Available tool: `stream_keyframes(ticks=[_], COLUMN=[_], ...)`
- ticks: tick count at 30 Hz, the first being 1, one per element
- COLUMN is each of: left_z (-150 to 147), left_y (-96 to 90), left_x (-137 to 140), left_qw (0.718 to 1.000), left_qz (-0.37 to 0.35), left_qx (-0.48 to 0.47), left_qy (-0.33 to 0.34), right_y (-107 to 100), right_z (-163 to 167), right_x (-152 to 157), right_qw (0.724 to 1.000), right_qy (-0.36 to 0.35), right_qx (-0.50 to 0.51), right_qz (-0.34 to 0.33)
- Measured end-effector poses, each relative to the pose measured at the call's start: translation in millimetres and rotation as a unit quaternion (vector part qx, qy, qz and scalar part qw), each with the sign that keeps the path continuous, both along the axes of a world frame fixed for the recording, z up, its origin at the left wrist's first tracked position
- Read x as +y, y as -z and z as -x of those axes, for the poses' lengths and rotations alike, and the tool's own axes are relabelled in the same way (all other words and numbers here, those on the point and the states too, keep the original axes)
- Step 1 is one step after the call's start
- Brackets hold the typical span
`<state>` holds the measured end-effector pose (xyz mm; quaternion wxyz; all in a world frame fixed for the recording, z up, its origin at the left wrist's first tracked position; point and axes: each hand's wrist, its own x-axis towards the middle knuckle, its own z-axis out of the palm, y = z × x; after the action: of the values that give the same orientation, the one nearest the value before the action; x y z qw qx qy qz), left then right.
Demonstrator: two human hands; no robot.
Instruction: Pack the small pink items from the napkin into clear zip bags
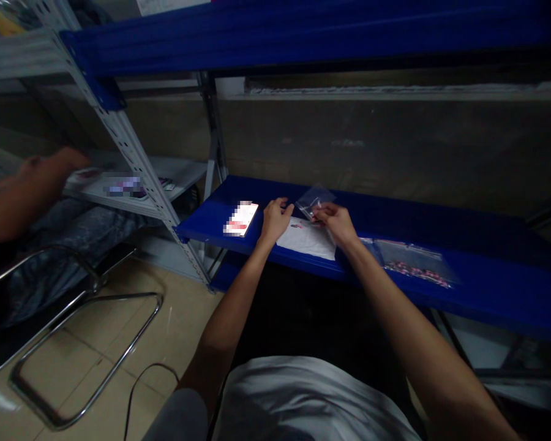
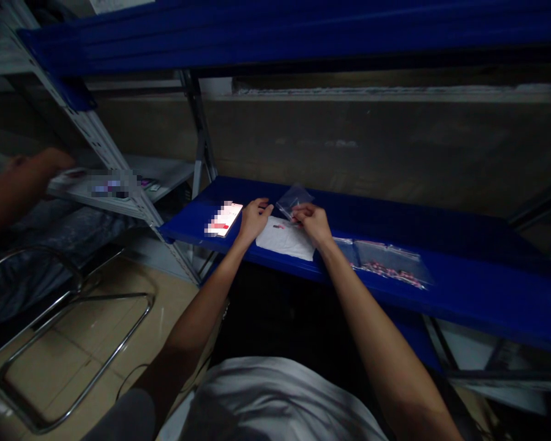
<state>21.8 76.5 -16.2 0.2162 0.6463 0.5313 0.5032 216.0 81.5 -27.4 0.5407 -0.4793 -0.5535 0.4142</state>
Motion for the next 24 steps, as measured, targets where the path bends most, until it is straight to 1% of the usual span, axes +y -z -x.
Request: stream_keyframes(ticks=[2,4,5,7,9,11,12,14,16,17,19,20,22,24], left_z=[-11,-22,-26,-28,-24,-17,-14,-13,-17,-21,-27,-29,-30,-28], left_y=[0.2,2.8,4.2,5.5,2.4,-5.8,-11.2,-22.2,-29.7,-31.0,-28.3,-24.6,-15.1,-5.8], left_x=[-1,-1,-1,0,6,15,20,31,41,44,49,51,56,62], left_qw=[0.996,0.985,0.980,0.975,0.976,0.977,0.977,0.972,0.969,0.969,0.965,0.964,0.967,0.974], left_qz=[0.053,0.092,0.098,0.096,0.093,0.100,0.106,0.121,0.136,0.143,0.168,0.181,0.198,0.193], left_qx=[-0.056,-0.107,-0.126,-0.147,-0.137,-0.097,-0.074,-0.051,-0.073,-0.098,-0.146,-0.154,-0.129,-0.082], left_qy=[0.046,0.103,0.122,0.136,0.140,0.159,0.172,0.195,0.191,0.176,0.137,0.120,0.097,0.081], right_y=[-3,-7,-8,-13,-20,-28,-32,-37,-37,-36,-30,-26,-18,-11], right_z=[4,8,8,3,-6,-18,-23,-28,-26,-23,-15,-11,-3,3], right_x=[-6,-12,-14,-18,-18,-15,-12,-5,5,10,22,29,42,57], right_qw=[0.999,0.997,0.997,0.997,0.999,0.999,0.999,0.996,0.991,0.991,0.993,0.995,0.996,0.994], right_qy=[-0.001,-0.022,-0.035,-0.041,-0.018,-0.002,-0.006,-0.038,-0.060,-0.059,-0.034,-0.018,0.008,0.021], right_qx=[0.052,0.067,0.061,0.044,0.034,0.018,0.001,-0.046,-0.072,-0.067,-0.033,-0.017,-0.035,-0.095], right_qz=[0.012,0.027,0.034,0.040,0.032,0.026,0.033,0.064,0.096,0.104,0.107,0.101,0.077,0.045])
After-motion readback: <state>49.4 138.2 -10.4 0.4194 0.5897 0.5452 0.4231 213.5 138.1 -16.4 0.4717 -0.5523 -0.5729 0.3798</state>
